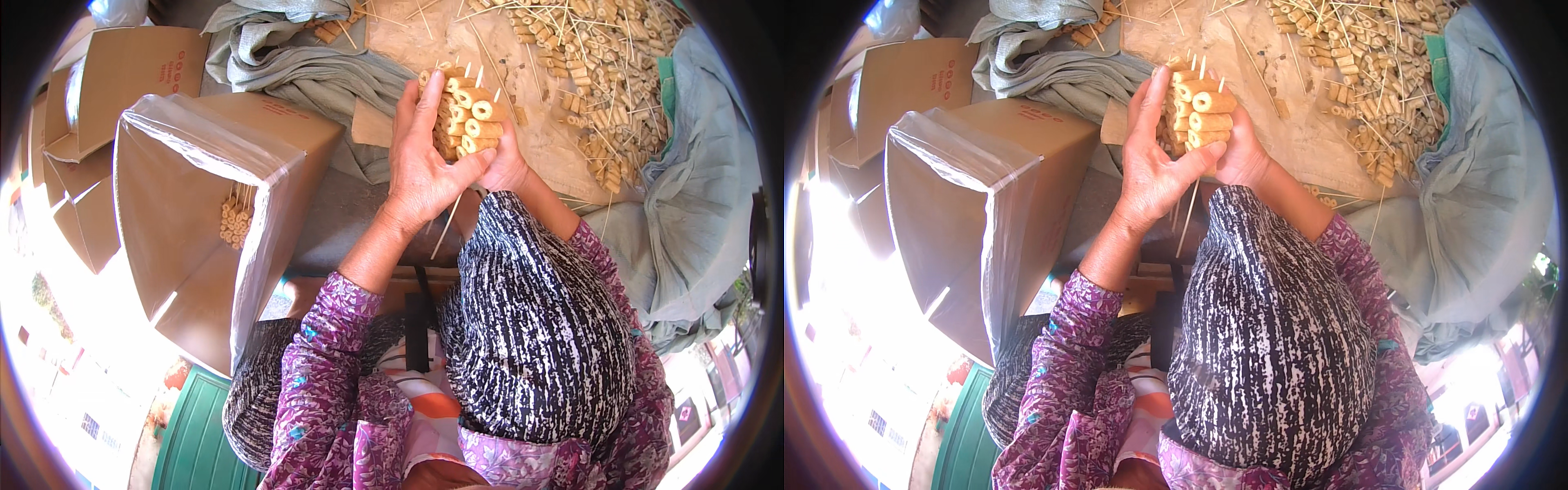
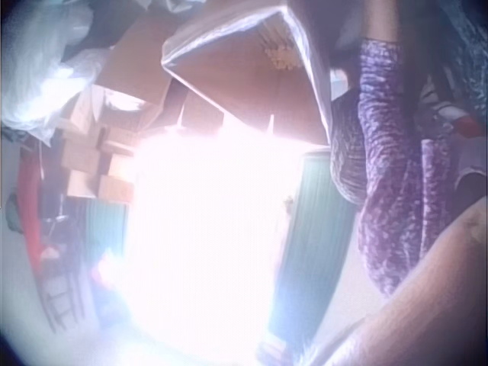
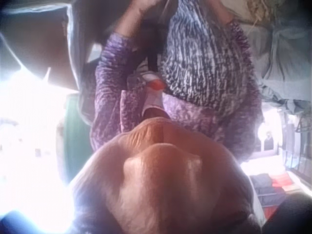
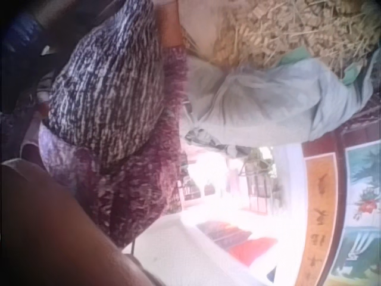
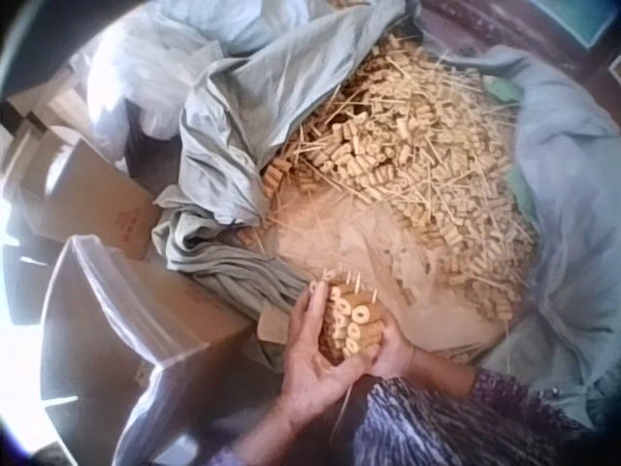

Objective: The person threads small cylindrical wooden beads onto thin wooden sticks by hand and arranges the completed skewers in rows inside a cardboard box.

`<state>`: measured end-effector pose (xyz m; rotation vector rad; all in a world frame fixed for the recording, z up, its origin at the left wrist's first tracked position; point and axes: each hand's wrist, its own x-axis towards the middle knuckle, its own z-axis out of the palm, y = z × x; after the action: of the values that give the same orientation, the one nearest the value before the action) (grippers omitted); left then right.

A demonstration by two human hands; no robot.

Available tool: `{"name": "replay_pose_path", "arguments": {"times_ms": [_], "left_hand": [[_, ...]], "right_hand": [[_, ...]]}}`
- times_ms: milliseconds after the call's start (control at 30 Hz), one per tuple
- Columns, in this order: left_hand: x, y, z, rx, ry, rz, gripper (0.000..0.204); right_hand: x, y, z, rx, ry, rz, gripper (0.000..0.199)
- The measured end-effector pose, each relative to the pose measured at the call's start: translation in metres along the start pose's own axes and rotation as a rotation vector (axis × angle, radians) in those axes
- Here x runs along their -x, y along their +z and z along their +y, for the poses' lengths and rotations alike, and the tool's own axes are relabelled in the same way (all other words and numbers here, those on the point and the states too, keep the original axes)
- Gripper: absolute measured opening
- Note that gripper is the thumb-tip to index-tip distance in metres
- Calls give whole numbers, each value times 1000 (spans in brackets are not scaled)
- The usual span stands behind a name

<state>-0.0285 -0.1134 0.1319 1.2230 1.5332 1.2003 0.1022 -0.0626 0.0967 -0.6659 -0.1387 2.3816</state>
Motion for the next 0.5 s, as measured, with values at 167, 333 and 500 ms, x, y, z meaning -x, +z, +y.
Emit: {"name": "replay_pose_path", "arguments": {"times_ms": [167, 333, 500], "left_hand": [[0, -9, 15, -167, 107, 7, 100], [2, -14, 33, -290, 144, 16, 102], [8, -38, 63, 401, -98, -29, 101]], "right_hand": [[-3, 25, -3, 177, -63, 81, 49], [-6, 19, -11, -110, 101, -96, 49], [-5, 31, -2, 150, -2, -23, 45]]}}
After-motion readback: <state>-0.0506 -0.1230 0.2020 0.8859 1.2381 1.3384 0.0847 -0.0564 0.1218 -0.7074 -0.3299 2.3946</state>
